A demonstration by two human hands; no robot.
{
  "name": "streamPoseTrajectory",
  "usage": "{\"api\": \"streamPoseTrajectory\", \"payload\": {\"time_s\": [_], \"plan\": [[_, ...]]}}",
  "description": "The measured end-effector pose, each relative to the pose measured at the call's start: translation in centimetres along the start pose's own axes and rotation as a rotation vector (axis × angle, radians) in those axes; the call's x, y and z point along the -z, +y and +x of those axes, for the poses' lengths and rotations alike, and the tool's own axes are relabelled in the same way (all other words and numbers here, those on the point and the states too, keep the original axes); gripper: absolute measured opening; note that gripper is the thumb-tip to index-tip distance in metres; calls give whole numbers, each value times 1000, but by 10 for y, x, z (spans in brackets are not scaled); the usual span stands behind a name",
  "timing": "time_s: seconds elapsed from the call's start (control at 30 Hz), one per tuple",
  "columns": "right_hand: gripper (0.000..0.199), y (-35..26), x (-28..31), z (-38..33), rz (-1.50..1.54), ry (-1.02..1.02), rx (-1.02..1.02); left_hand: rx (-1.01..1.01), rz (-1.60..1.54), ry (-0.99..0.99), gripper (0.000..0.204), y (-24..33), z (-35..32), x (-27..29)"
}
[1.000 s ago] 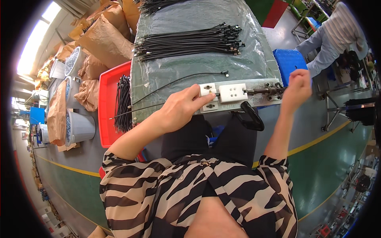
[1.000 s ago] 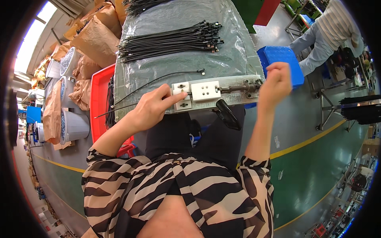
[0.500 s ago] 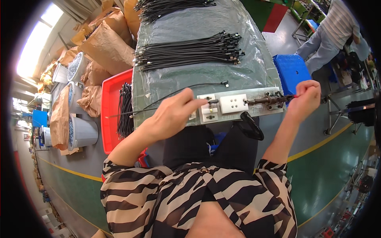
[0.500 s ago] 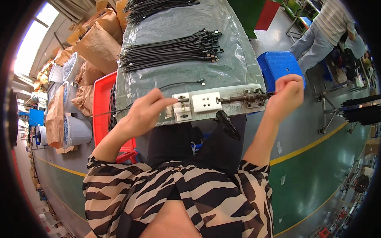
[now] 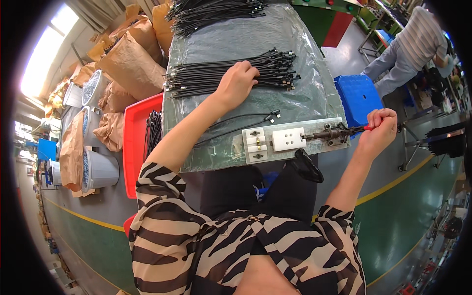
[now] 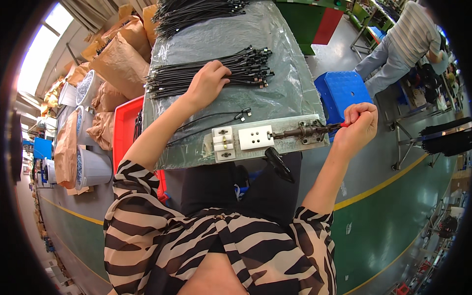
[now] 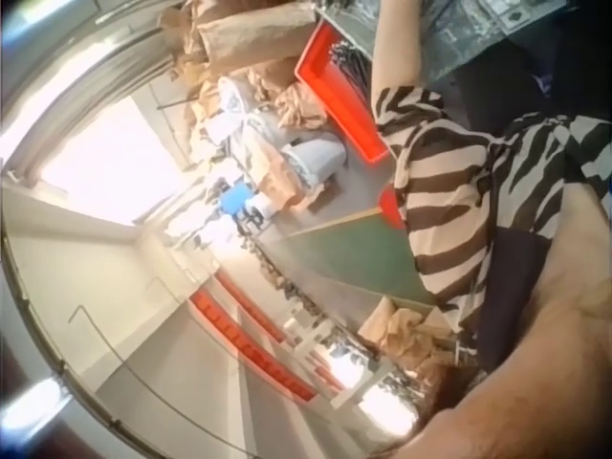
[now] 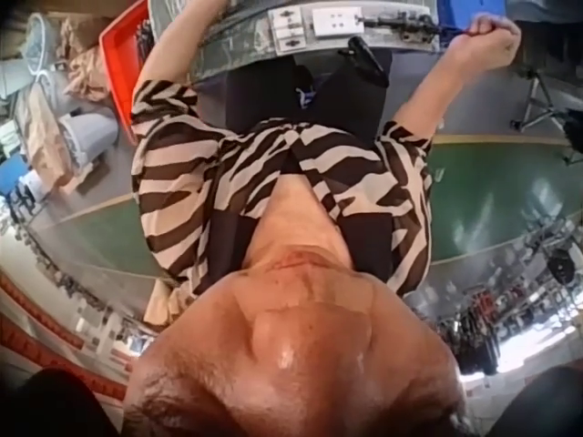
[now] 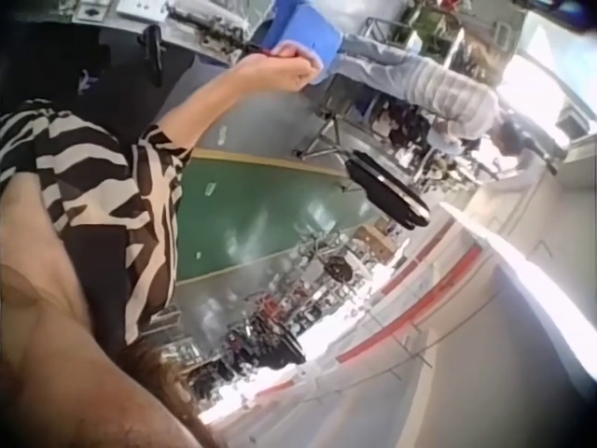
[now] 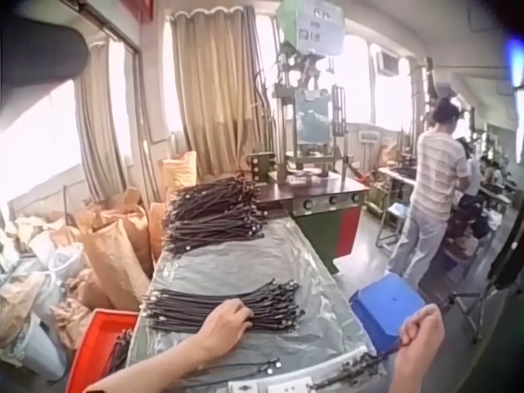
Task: Processing or crimping black cables using a bench-mounted manufacturing machine.
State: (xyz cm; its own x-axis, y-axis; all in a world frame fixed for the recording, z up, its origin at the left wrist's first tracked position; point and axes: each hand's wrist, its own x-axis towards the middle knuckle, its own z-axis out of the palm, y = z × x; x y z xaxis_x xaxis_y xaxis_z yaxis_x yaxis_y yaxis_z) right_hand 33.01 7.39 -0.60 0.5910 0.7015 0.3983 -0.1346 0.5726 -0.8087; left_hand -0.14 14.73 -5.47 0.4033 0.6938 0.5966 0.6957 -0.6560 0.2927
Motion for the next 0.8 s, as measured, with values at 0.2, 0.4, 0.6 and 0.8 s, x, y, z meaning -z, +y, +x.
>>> {"api": "streamPoseTrajectory", "payload": {"time_s": [0.2, 0.4, 0.6, 0.8], "plan": [[13, -17, 0, 0, -12, 23, -8, -8, -49, -41, 12, 5, 12, 10], [12, -18, 10, 2, -15, 9, -10, -69, -147, 63, 22, 60, 15, 51], [12, 4, 33, 0, 18, -11, -70, -83, -123, -124, 29, 120, -57, 95], [12, 26, 72, 14, 341, 101, -336, 56, -186, -215, 31, 115, -130, 77]]}}
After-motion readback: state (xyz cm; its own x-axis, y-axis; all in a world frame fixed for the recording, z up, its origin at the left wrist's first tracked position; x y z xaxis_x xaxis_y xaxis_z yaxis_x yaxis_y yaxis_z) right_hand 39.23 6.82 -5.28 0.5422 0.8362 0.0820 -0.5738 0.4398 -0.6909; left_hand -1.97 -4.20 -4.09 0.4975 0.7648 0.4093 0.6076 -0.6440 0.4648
